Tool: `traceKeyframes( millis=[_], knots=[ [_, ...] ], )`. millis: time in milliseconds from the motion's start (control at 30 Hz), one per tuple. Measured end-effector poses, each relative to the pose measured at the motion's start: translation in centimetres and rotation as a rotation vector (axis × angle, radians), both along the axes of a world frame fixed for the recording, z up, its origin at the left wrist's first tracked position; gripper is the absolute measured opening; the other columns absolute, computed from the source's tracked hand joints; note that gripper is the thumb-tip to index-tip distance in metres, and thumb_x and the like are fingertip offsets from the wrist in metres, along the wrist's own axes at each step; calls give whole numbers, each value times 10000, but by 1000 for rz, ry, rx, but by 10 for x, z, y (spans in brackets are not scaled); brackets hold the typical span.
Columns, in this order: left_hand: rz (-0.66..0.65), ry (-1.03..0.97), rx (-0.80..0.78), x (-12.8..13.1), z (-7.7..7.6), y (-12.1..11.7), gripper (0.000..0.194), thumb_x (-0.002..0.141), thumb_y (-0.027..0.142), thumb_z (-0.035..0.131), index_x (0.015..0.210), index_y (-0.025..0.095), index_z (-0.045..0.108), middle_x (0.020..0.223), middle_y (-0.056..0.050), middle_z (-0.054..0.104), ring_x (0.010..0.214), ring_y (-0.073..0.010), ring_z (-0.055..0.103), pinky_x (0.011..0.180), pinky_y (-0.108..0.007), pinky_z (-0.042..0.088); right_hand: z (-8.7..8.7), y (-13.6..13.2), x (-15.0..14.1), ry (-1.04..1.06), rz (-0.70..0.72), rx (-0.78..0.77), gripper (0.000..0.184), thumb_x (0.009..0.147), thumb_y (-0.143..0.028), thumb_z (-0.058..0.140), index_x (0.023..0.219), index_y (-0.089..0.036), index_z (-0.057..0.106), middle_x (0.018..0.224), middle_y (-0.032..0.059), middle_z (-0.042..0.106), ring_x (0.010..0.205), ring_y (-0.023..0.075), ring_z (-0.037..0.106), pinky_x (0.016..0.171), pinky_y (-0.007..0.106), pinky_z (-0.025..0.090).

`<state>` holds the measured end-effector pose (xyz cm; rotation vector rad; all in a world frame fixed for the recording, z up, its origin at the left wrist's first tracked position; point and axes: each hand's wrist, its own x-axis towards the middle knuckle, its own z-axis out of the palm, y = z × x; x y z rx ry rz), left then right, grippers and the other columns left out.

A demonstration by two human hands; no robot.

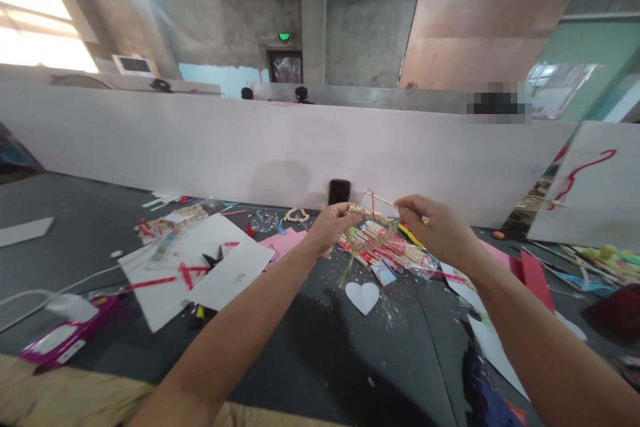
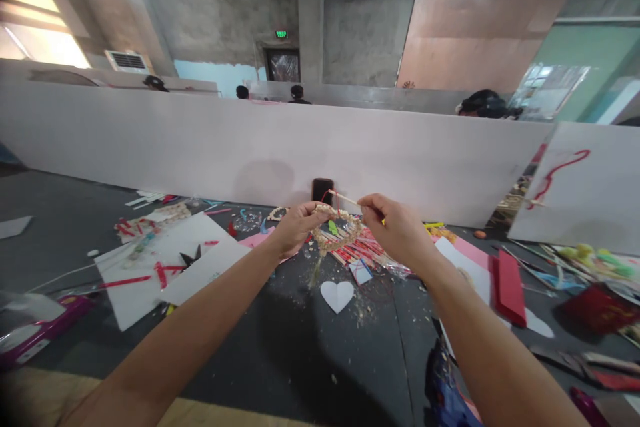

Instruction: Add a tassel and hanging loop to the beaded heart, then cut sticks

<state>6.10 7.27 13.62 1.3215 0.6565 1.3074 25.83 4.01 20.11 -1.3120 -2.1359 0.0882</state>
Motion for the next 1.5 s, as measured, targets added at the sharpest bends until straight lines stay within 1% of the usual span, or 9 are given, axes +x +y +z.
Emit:
traceKeyframes(
  millis=[233,433,567,733,833,1000,1233,1367,1500],
  knots=[
    [-77,-65,-50,-3,-3,1,227,718,342,679,848,157,658,904,-68,678,864,-166,595,773,-295,412,-2,0,1,18,-25,8,226,851,-319,434,948,-213,609,763,18,674,669,149,592,569,259,406],
    [-156,-72,-40,-7,0,2,264,694,315,705,908,172,645,929,-60,666,904,-164,586,803,-294,405,7,-4,0,-21,-42,46,228,850,-334,441,950,-231,618,769,10,679,668,155,593,566,268,402],
    [-130,-18,-21,-11,9,2,350,645,291,741,957,175,633,934,-48,654,829,-143,577,795,-293,406,9,-3,-1,-50,-17,56,246,855,-348,428,935,-229,627,749,16,673,651,154,585,554,268,394],
    [-63,197,105,-15,25,3,343,680,329,712,972,159,652,1001,-81,639,869,-164,570,812,-309,405,5,-2,-3,-55,-23,21,237,846,-337,430,920,-231,628,679,0,644,587,134,547,522,252,374],
    [-52,259,156,-13,32,5,323,671,329,717,936,151,672,922,-71,643,810,-147,567,756,-286,418,3,-3,-6,-45,-13,-15,233,844,-327,425,913,-234,627,624,-16,613,528,117,507,492,237,354],
    [-79,214,96,-8,33,6,246,670,345,708,751,116,672,672,-12,592,589,-77,496,583,-225,381,1,-7,-12,2,20,-8,225,836,-292,418,897,-213,620,654,-6,634,524,108,521,493,224,364],
    [-90,205,83,-9,30,3,222,662,343,708,707,129,670,712,-9,608,600,-81,495,586,-228,369,0,-8,-12,6,31,-23,220,823,-275,414,875,-218,620,669,-3,648,534,116,539,500,232,384],
    [-95,212,82,-11,30,5,213,689,339,687,713,127,674,673,-5,600,592,-79,492,601,-233,369,-2,-7,-10,1,13,-37,219,815,-278,422,863,-219,627,651,-9,637,525,113,522,496,233,380],
    [-56,228,75,-13,30,4,213,694,337,685,717,126,668,630,5,587,565,-74,478,581,-232,356,0,-8,-7,-21,14,-85,212,803,-279,442,856,-212,637,629,-12,608,539,114,500,499,235,367]
  ],
)
